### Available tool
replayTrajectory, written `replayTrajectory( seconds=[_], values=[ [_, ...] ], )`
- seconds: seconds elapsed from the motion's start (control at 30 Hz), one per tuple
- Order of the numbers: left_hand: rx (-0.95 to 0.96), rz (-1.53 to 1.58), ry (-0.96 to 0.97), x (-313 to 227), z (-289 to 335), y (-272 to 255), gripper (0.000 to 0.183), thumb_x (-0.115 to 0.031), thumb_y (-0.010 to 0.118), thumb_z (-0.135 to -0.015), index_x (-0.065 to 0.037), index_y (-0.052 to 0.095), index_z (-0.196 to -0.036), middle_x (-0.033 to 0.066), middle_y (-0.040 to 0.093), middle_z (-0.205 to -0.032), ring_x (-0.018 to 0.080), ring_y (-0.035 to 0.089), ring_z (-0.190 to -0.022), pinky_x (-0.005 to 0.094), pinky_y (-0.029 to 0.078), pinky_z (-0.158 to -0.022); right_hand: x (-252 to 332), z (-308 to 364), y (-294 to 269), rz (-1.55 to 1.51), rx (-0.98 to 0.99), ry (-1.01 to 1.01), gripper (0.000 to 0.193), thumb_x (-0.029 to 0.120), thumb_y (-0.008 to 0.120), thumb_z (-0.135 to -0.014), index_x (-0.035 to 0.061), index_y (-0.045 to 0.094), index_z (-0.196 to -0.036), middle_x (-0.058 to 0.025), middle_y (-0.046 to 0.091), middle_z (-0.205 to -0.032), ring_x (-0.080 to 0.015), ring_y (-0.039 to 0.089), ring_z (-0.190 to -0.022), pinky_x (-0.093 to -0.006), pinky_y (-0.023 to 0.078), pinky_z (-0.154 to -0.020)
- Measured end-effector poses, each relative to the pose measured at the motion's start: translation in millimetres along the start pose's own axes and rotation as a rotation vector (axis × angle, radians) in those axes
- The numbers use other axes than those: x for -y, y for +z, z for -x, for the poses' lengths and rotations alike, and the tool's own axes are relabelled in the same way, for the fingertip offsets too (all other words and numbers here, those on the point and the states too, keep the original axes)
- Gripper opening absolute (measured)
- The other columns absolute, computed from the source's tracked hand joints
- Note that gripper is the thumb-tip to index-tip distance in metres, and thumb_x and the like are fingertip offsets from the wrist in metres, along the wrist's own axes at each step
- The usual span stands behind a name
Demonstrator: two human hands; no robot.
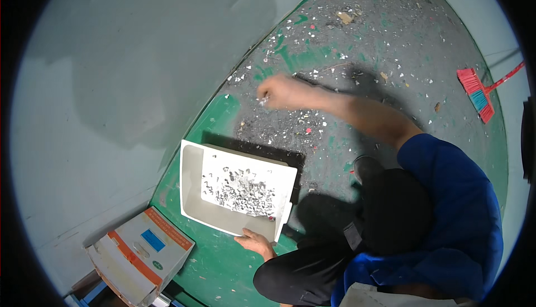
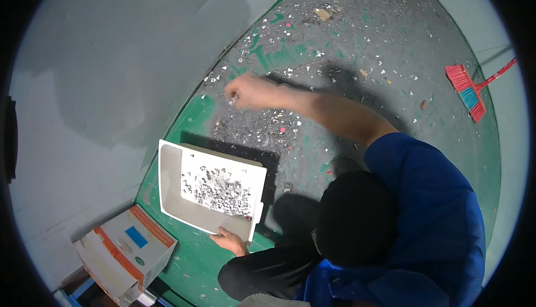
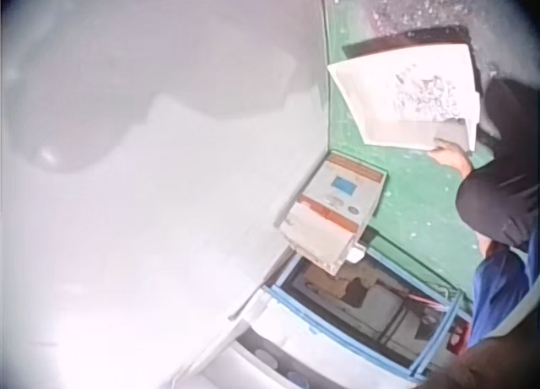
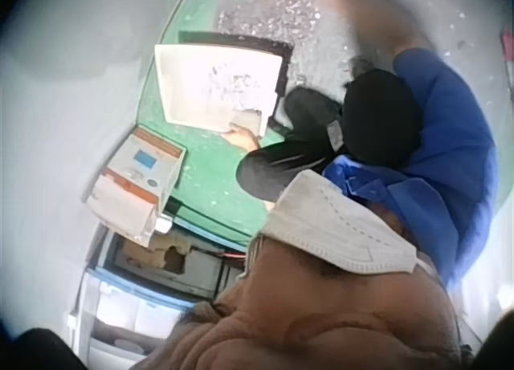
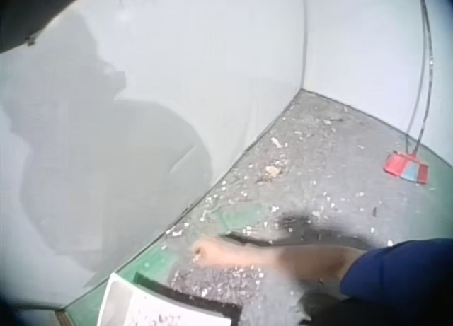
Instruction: Picking up small scrap pieces from the floor by hand and placing them into a plastic bin.
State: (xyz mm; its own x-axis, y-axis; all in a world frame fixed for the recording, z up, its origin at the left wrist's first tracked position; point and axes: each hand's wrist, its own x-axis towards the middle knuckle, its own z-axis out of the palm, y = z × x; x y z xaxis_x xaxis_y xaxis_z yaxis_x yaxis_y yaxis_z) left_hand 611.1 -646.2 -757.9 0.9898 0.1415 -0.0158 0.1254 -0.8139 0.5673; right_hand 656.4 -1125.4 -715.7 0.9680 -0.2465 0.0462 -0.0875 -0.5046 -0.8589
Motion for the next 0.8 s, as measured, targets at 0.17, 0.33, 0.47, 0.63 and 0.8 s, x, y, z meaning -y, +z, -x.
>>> replayTrajectory(
  seconds=[0.17, 0.33, 0.47, 0.63, 0.8],
  values=[
    [0.038, 0.023, -0.012, 14, -2, -5, 0.038, -0.019, 0.05, -0.099, 0.015, 0.041, -0.114, 0.0337, 0.054, -0.101, 0.0441, 0.058, -0.09, 0.049, 0.046, -0.08, 64, 16, 29, -0.1, 0.136, -0.209, 0.021, 0.008, 0.068, -0.077, 0.0011, 0.069, -0.097, -0.0167, 0.069, -0.091, -0.0309, 0.068, -0.087, -0.0403, 0.054, -0.079],
    [0.077, -0.003, -0.043, -11, 0, 2, 0.036, -0.017, 0.05, -0.099, 0.014, 0.041, -0.112, 0.033, 0.054, -0.1, 0.041, 0.058, -0.089, 0.0476, 0.046, -0.08, -81, 12, 12, 0.611, -0.119, 0.091, 0.017, 0.001, 0.06, -0.076, -0.0018, 0.069, -0.091, -0.025, 0.066, -0.093, -0.0412, 0.066, -0.095, -0.0471, 0.055, -0.081],
    [0.047, 0.026, -0.069, -5, -1, -5, 0.033, -0.015, 0.048, -0.099, 0.015, 0.04, -0.112, 0.0326, 0.054, -0.1, 0.0405, 0.058, -0.089, 0.0473, 0.046, -0.081, -79, 19, 17, 0.746, 0.072, 0.133, 0.016, -0.001, 0.059, -0.075, -0.0079, 0.067, -0.087, -0.0276, 0.066, -0.09, -0.0376, 0.068, -0.093, -0.0463, 0.056, -0.08],
    [0.057, 0.046, -0.025, -1, -1, -8, 0.034, -0.016, 0.048, -0.099, 0.014, 0.04, -0.112, 0.0314, 0.054, -0.1, 0.0395, 0.059, -0.091, 0.0455, 0.047, -0.083, -77, 11, 11, 0.676, 0.056, 0.192, 0.013, -0.002, 0.06, -0.076, -0.0052, 0.069, -0.084, -0.027, 0.067, -0.089, -0.0403, 0.069, -0.089, -0.0468, 0.058, -0.073],
    [0.045, -0.027, -0.046, -7, -1, -4, 0.035, -0.02, 0.048, -0.1, 0.013, 0.041, -0.109, 0.0307, 0.054, -0.098, 0.0399, 0.057, -0.086, 0.0467, 0.046, -0.08, -106, 6, -16, 0.604, -0.149, 0.142, 0.016, -0.002, 0.055, -0.08, -0.005, 0.067, -0.091, -0.0289, 0.065, -0.096, -0.0435, 0.067, -0.093, -0.0491, 0.056, -0.078]
  ],
)
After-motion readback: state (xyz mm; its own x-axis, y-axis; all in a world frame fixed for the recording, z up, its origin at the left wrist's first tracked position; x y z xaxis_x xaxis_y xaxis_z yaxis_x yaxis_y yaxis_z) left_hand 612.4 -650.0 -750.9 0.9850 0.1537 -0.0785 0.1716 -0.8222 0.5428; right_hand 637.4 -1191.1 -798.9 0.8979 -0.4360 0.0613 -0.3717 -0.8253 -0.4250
